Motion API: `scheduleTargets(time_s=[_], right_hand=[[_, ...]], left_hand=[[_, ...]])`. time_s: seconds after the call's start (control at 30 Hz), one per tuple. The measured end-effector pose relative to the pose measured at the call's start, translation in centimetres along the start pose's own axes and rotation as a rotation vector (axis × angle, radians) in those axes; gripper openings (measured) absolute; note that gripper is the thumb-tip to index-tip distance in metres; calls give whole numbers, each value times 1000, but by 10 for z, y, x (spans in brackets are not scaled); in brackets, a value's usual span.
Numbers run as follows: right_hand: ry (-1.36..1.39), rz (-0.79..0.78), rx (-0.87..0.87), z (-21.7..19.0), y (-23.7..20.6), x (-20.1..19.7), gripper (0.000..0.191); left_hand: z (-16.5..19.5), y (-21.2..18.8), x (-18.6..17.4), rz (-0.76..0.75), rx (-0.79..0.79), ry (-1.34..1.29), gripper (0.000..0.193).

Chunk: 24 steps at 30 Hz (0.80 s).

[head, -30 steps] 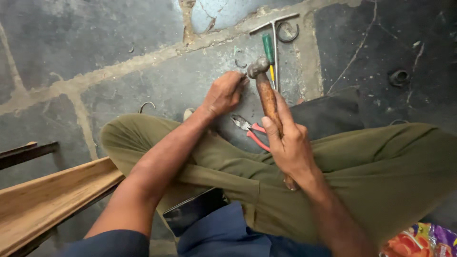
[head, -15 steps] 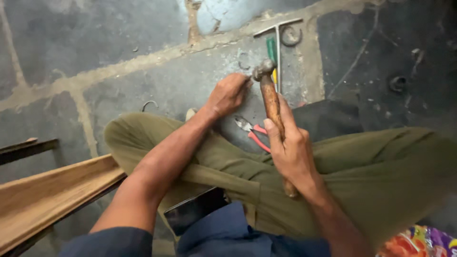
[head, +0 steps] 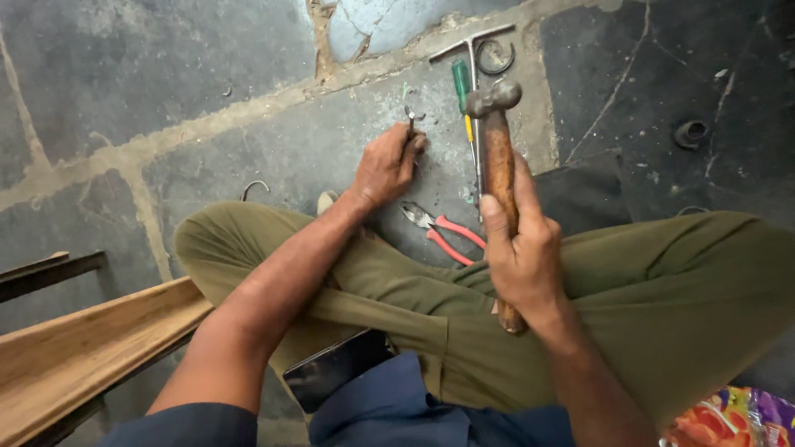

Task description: The person sits on a tiled floor and uses a hammer to repeatedly strike a small metal object held in the left hand. The person adjusts the object's position between strikes and continues hammering until the end of the clip.

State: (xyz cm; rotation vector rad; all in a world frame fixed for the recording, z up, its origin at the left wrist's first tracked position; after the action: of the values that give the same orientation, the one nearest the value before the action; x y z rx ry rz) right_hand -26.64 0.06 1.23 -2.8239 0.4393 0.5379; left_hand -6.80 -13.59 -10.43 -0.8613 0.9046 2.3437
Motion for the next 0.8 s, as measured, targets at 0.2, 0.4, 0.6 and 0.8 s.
scheduleTargets(time_s=[0.2,0.4,0.6,0.8], right_hand=[[38,-45,-57,-2,-4,7,54],[49,-61,52,-4,-1,8,55],[-58,-133,31,-7,1,16,56],[-94,-90,-2,-39,-3,9,58]], left_hand=[[-6,-3,3,-31,-51,-10,12],[-2,-2,3,-35,26,-1,10],[11,2,1,-59,150,75,12],[10,-1,-1,-31,179,51,14]])
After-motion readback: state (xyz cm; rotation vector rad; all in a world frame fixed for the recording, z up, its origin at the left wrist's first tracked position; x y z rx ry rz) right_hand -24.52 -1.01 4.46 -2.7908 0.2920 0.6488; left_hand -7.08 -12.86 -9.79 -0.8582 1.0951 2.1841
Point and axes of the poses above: each hand's wrist, its own y-axis towards the middle knuckle, its own x-axis out of the palm, z = x × y, the point moved 7 cm from there along y, towards the middle knuckle, and after that the axes turned 15 degrees about x, right-handed, at the moved point
